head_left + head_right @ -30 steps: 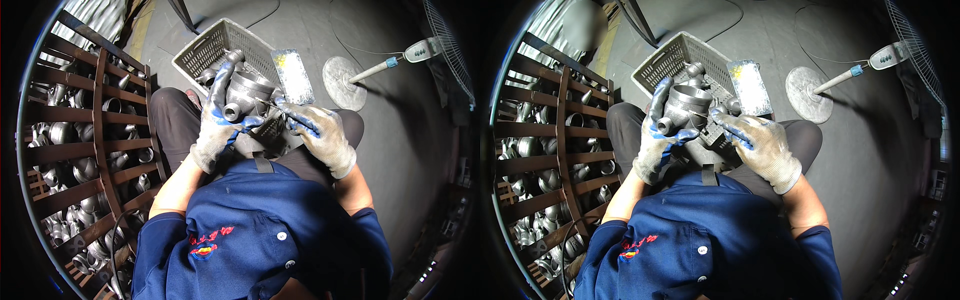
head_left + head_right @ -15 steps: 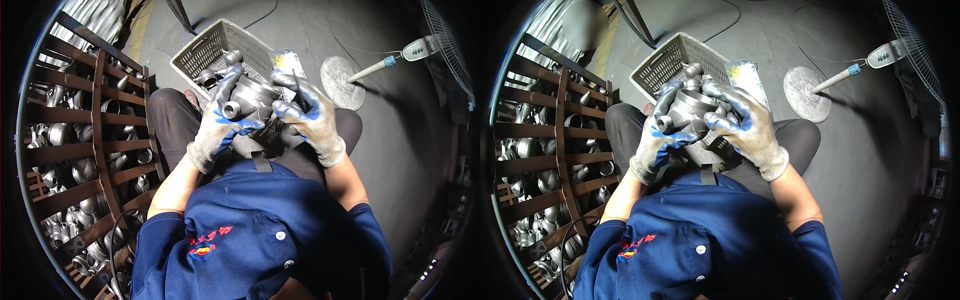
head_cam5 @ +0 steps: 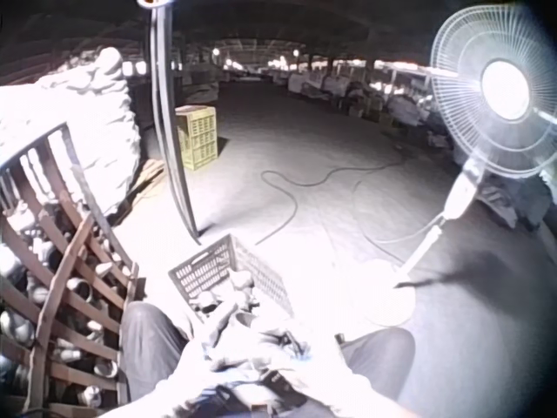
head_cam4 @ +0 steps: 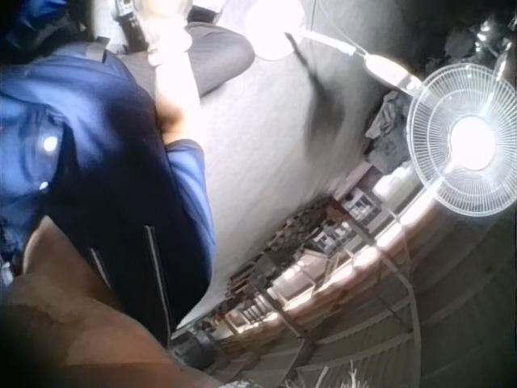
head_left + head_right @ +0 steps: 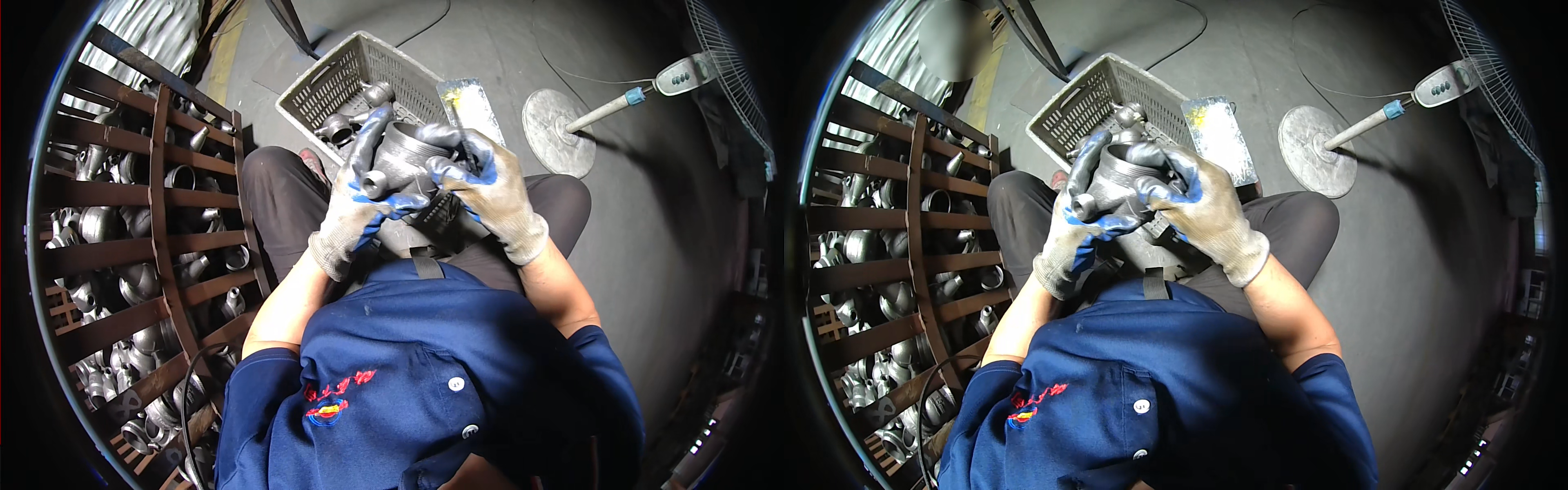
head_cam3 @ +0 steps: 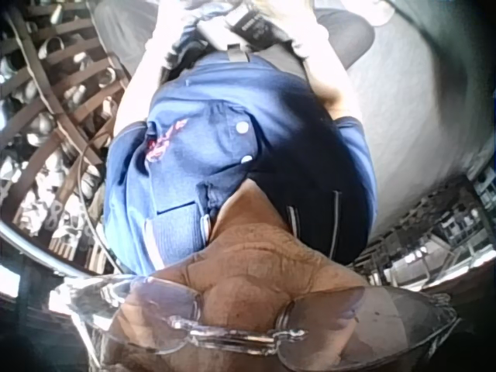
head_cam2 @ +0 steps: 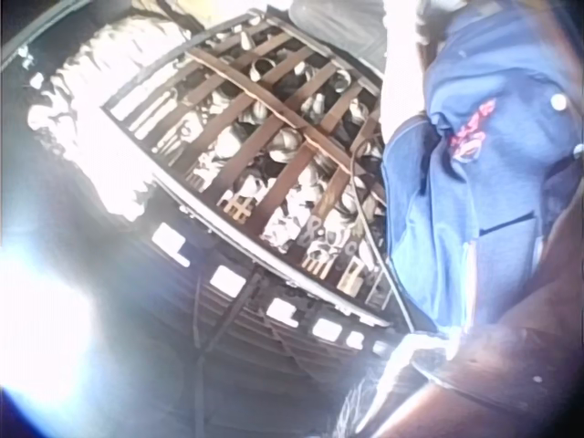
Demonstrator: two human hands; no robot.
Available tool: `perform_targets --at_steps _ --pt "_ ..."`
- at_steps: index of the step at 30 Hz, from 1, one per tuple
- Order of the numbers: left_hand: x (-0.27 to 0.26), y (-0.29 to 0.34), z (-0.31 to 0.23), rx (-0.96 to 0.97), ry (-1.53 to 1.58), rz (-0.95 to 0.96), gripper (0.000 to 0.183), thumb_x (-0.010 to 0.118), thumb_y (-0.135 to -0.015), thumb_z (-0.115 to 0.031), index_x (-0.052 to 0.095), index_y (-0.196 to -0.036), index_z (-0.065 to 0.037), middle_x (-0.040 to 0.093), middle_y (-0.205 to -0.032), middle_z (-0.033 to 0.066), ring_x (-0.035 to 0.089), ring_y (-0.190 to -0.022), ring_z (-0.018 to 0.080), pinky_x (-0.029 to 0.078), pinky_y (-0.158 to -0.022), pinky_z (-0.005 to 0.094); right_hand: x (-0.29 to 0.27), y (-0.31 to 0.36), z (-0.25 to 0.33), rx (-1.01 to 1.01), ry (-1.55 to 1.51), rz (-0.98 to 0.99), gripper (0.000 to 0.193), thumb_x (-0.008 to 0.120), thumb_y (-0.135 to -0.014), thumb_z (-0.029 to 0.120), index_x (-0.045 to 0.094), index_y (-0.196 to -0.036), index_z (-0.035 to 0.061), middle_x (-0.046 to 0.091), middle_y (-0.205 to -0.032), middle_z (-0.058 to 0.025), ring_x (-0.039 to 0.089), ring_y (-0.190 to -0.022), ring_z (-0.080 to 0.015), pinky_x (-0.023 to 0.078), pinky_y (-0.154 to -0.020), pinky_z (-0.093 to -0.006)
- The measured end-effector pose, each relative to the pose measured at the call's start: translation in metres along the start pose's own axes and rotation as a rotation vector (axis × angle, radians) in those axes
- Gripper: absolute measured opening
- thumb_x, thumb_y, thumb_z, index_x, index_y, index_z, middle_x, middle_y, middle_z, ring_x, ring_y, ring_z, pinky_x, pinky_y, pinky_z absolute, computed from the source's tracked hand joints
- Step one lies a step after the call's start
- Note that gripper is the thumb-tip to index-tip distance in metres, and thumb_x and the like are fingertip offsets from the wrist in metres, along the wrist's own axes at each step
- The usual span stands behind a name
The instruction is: Inspecting metal castings and using a scriber to mark or clean them.
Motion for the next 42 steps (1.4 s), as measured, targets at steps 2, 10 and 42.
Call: perform_targets --at_steps 2,10,42 --pt "-0.002 0.002 0.007 -0.060 0.171 -0.023 0.099 0.085 -0.060 -0.024 0.029 -0.139 -0.001 0.039 -0.139 0.0152 0.038 -0.128 0.0244 0.032 -0.105 0.0322 -0.010 0.005 0.008 -0.061 0.144 -0.043 0.041 0.063 -0.085 0.010 0.051 -0.122 -0.0029 0.059 -0.113 -0.0105 0.055 -0.101 -0.0120 0.046 -0.082 -0.0248" --pt "-0.007 0.002 0.004 -0.004 0.233 -0.055 0.084 0.077 -0.069 -0.009 0.030 -0.138 0.001 0.038 -0.136 0.0145 0.044 -0.121 0.0235 0.040 -0.100 0.0318 -0.016 0.039 0.013 -0.034 0.205 -0.018 0.044 0.060 -0.081 0.004 0.052 -0.124 0.0040 0.060 -0.110 -0.0155 0.060 -0.096 -0.0287 0.048 -0.083 -0.0328" --pt "-0.008 0.005 0.002 -0.008 0.399 -0.115 0.085 0.070 -0.073 0.005 0.021 -0.142 -0.005 0.045 -0.129 0.0156 0.053 -0.112 0.0231 0.049 -0.092 0.0339 -0.007 0.048 0.020 -0.175 0.696 -0.028 0.027 0.065 -0.072 -0.001 0.064 -0.099 0.0027 0.064 -0.093 -0.0136 0.063 -0.081 -0.0298 0.051 -0.072 -0.0348"
Point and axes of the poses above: each hand's wrist, its own y-axis away from the middle knuckle, its own x-axis out of the palm, z = x × y, the point moved 10 cm from there along -y, towards the middle knuckle
